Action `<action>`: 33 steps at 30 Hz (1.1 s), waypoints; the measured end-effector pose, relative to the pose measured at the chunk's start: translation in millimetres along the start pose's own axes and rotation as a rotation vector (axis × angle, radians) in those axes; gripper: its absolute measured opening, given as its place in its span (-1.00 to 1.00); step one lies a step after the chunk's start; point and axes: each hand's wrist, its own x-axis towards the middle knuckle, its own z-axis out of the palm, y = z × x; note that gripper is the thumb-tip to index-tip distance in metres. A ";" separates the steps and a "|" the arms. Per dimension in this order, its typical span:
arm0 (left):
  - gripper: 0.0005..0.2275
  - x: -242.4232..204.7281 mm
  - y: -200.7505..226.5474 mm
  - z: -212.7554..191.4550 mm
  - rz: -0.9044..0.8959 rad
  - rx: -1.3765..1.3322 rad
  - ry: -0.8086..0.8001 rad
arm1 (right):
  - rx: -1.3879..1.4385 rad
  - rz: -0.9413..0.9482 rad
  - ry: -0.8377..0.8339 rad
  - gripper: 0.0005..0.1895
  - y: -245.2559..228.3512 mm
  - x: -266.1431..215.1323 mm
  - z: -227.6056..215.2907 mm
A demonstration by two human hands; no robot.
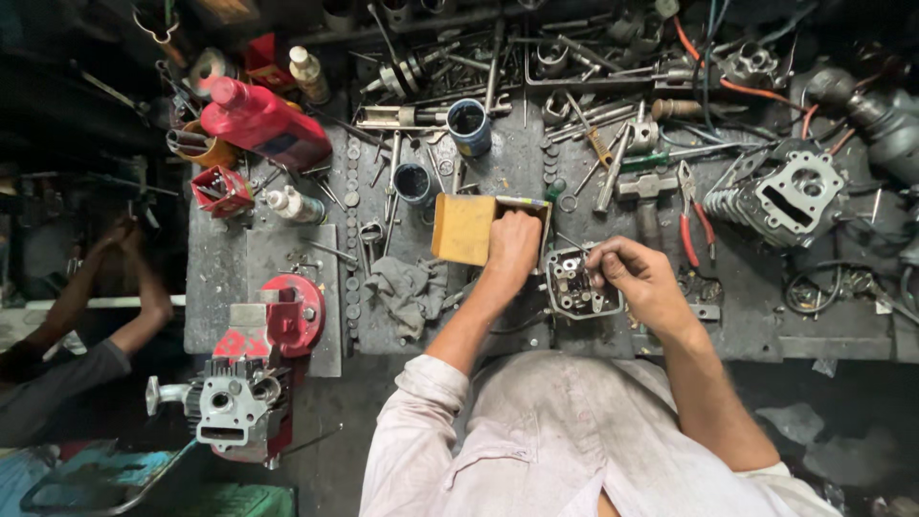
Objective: The person works on a small engine cylinder head, using a hammer and punch to tap components, then uses a power drill to remove a part. They insert a new pin into the cylinder head and continue assembling small components on a cluttered workbench.
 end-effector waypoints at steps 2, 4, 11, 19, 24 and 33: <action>-0.93 -1.4 0.1 -10.6 -0.011 -0.051 -0.044 | -0.024 -0.028 0.003 -0.78 0.2 -2.4 -2.3; -0.93 -8.5 0.5 -26.7 -0.016 -0.094 -0.025 | -0.033 -0.022 0.018 -0.78 1.0 -5.5 -7.7; -0.84 -46.3 -7.4 -94.6 -0.054 -0.675 0.135 | 0.069 -0.098 0.017 -0.74 3.5 -15.4 -17.7; -0.71 -65.1 12.0 -77.8 -0.276 -2.281 -0.010 | 0.286 -0.092 -0.101 -0.70 0.2 -11.7 1.5; -0.72 -70.4 17.8 -70.3 -0.243 -2.307 0.005 | 0.275 -0.097 -0.106 -0.71 -1.6 -7.9 7.1; -0.77 -68.9 27.4 -72.5 -0.188 -2.163 0.085 | 0.286 -0.135 -0.099 -0.68 2.1 -13.2 2.9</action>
